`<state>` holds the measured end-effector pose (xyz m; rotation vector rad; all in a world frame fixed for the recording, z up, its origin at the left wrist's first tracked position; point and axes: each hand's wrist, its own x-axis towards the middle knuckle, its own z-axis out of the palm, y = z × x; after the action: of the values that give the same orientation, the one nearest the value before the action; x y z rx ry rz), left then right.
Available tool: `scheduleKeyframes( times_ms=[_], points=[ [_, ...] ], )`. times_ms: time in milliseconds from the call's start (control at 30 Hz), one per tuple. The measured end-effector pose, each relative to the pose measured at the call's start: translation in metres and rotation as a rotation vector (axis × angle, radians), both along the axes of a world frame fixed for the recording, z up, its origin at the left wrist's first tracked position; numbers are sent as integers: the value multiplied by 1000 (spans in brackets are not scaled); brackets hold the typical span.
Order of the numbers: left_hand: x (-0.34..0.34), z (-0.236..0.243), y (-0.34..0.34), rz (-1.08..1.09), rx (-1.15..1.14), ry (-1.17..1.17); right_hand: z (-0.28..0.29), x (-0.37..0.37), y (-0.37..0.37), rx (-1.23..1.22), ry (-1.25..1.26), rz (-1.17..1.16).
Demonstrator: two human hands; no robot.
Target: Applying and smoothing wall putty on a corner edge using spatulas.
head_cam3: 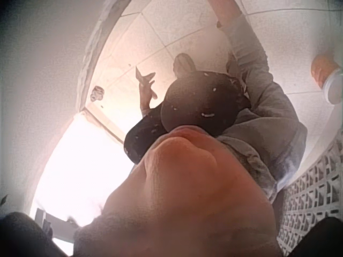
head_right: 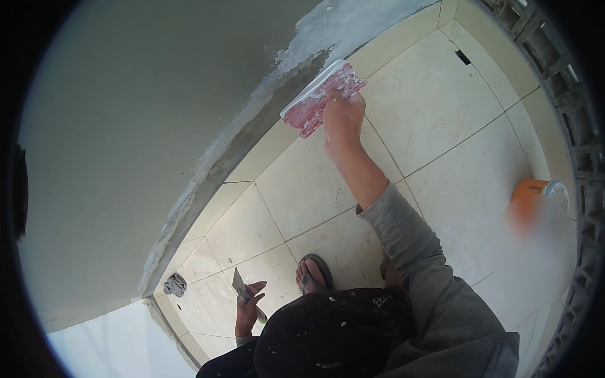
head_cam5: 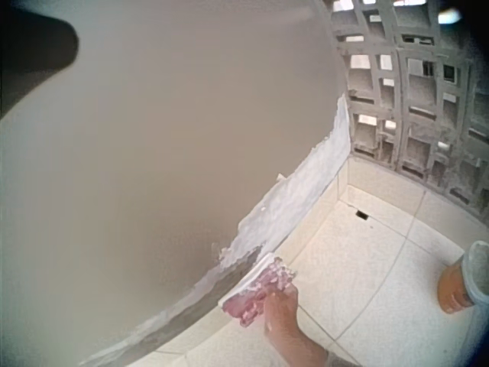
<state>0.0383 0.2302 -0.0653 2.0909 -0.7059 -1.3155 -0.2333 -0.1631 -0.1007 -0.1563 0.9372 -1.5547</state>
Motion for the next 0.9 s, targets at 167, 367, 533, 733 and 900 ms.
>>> scheduleKeyframes(
  times_ms=[167,367,533,733,900],
  points=[
    [5,6,12,28,-7,-64,16,17,-8,115,135,60],
    [-8,3,-13,-85,-36,-101,36,13,-37,-13,346,239],
    [-13,3,-35,-103,7,-61,52,11,4,-249,435,318],
    [-17,1,-42,-65,-15,-34,13,-25,46,-83,52,124],
    [-16,-11,-37,-30,21,29,-13,-17,29,-31,-6,143]
  ],
)
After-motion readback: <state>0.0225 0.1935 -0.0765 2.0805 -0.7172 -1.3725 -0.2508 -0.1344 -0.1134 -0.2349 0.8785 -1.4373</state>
